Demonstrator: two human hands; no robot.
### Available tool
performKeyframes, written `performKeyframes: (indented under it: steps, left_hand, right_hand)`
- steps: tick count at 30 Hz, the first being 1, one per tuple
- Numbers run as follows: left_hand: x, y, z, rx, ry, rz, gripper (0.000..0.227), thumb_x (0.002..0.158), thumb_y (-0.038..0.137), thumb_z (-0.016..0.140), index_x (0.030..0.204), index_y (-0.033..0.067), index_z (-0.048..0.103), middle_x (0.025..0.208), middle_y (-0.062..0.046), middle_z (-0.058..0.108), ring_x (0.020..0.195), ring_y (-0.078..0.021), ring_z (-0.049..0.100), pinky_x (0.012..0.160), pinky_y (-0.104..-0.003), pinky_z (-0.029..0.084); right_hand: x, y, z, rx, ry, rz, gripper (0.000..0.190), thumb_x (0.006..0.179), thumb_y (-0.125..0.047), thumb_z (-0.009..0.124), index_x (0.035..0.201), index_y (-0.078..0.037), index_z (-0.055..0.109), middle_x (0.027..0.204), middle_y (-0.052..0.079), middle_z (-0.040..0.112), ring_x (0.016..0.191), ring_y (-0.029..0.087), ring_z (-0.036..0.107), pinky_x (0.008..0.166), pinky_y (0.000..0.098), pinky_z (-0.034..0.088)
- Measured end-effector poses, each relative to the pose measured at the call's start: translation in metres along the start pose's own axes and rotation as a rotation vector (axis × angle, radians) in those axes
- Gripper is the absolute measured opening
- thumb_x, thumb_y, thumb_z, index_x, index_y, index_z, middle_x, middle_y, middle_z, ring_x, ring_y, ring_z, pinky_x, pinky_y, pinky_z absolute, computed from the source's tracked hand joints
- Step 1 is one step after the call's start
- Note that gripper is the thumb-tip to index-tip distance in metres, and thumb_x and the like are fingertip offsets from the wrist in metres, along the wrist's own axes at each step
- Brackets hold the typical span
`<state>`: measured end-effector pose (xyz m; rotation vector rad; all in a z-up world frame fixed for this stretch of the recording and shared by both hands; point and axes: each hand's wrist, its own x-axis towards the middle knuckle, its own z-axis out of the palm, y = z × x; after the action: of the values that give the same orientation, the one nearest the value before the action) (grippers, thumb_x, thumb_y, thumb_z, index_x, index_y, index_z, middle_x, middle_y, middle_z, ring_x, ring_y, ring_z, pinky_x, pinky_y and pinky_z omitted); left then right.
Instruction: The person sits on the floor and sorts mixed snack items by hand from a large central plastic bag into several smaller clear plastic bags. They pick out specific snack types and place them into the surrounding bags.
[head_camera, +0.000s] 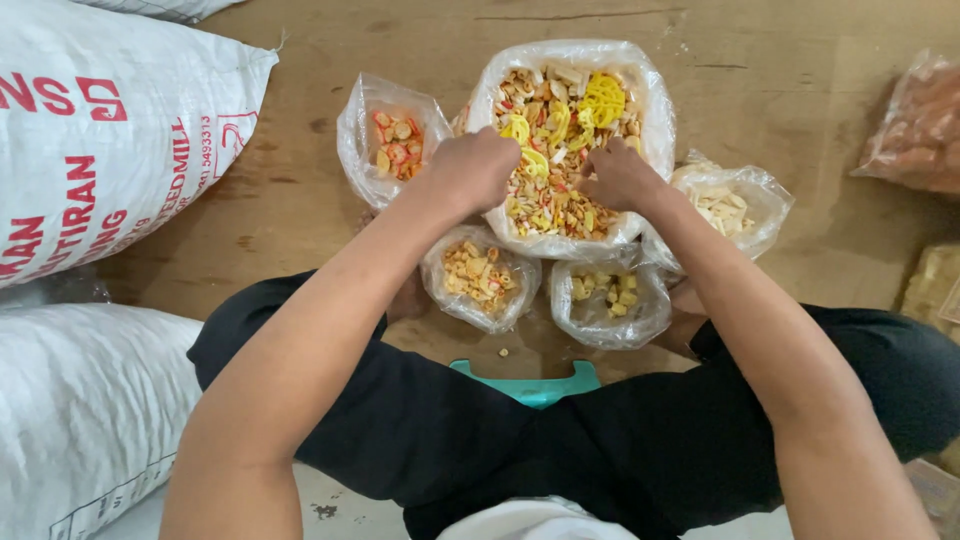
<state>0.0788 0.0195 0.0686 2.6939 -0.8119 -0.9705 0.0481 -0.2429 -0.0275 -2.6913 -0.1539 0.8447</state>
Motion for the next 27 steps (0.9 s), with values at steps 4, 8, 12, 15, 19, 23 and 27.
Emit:
performKeyframes:
  steps: [4, 8, 12, 15, 19, 23, 27]
  left_hand:
    - [-0.001, 0.003, -0.019, 0.033, 0.167, 0.075, 0.023, 0.087, 0.015, 0.070, 0.109, 0.0091, 0.072, 0.100, -0.019, 0.072, 0.102, -0.0443, 0.072, 0.084, -0.064, 0.058]
    - [-0.010, 0.028, -0.032, 0.012, 0.260, 0.194, 0.034, 0.087, 0.025, 0.080, 0.115, 0.0083, 0.070, 0.104, -0.016, 0.072, 0.107, -0.0417, 0.070, 0.091, -0.065, 0.053]
    - [-0.021, 0.051, -0.057, 0.029, 0.480, 0.313, 0.031, 0.095, 0.033, 0.082, 0.086, 0.0055, 0.072, 0.079, -0.010, 0.074, 0.075, -0.0279, 0.074, 0.061, -0.043, 0.063]
    - [-0.023, 0.058, -0.067, 0.000, 0.520, 0.349, 0.034, 0.091, 0.036, 0.087, 0.094, 0.0057, 0.070, 0.079, -0.008, 0.072, 0.072, -0.0257, 0.071, 0.061, -0.042, 0.063]
    - [-0.022, 0.060, -0.073, -0.008, 0.503, 0.374, 0.025, 0.093, 0.029, 0.080, 0.096, 0.0064, 0.071, 0.086, -0.008, 0.071, 0.080, -0.0274, 0.070, 0.062, -0.043, 0.061]
    - [-0.026, 0.054, -0.082, -0.115, 0.434, 0.347, 0.019, 0.091, 0.027, 0.074, 0.090, 0.0098, 0.067, 0.086, -0.008, 0.069, 0.087, -0.0314, 0.066, 0.059, -0.050, 0.051]
    - [-0.041, 0.050, -0.096, -0.094, 0.276, 0.250, 0.015, 0.088, 0.023, 0.077, 0.095, 0.0124, 0.071, 0.099, -0.009, 0.071, 0.100, -0.0286, 0.066, 0.068, -0.047, 0.053]
  right_hand:
    - [-0.045, -0.056, -0.080, 0.307, -0.072, -0.078, 0.038, 0.092, -0.040, 0.071, 0.107, -0.005, 0.075, 0.108, 0.021, 0.072, 0.110, 0.041, 0.069, 0.091, 0.0518, 0.054]
    - [-0.087, -0.092, -0.126, 0.842, -0.093, -0.083, 0.025, 0.097, -0.027, 0.069, 0.106, -0.003, 0.071, 0.099, 0.007, 0.065, 0.101, 0.019, 0.064, 0.082, 0.0287, 0.056]
    - [-0.101, -0.098, -0.152, 0.840, -0.165, -0.074, 0.020, 0.100, -0.033, 0.064, 0.097, -0.014, 0.067, 0.100, -0.001, 0.071, 0.099, 0.012, 0.066, 0.089, 0.0303, 0.052]
    - [-0.103, -0.086, -0.147, 0.904, -0.133, -0.098, 0.021, 0.099, -0.035, 0.066, 0.093, -0.014, 0.065, 0.094, -0.002, 0.067, 0.093, 0.011, 0.064, 0.086, 0.0300, 0.054]
    - [-0.105, -0.083, -0.145, 1.016, -0.141, -0.056, 0.021, 0.103, -0.031, 0.062, 0.096, -0.012, 0.066, 0.098, 0.003, 0.070, 0.095, 0.013, 0.065, 0.083, 0.0282, 0.053]
    - [-0.105, -0.084, -0.143, 1.023, -0.123, -0.061, 0.022, 0.102, -0.034, 0.063, 0.101, -0.013, 0.068, 0.096, 0.001, 0.069, 0.094, 0.010, 0.065, 0.083, 0.0264, 0.054]
    - [-0.108, -0.095, -0.149, 0.989, -0.125, -0.050, 0.025, 0.101, -0.038, 0.061, 0.106, -0.014, 0.068, 0.099, 0.000, 0.070, 0.095, 0.010, 0.066, 0.084, 0.0268, 0.054]
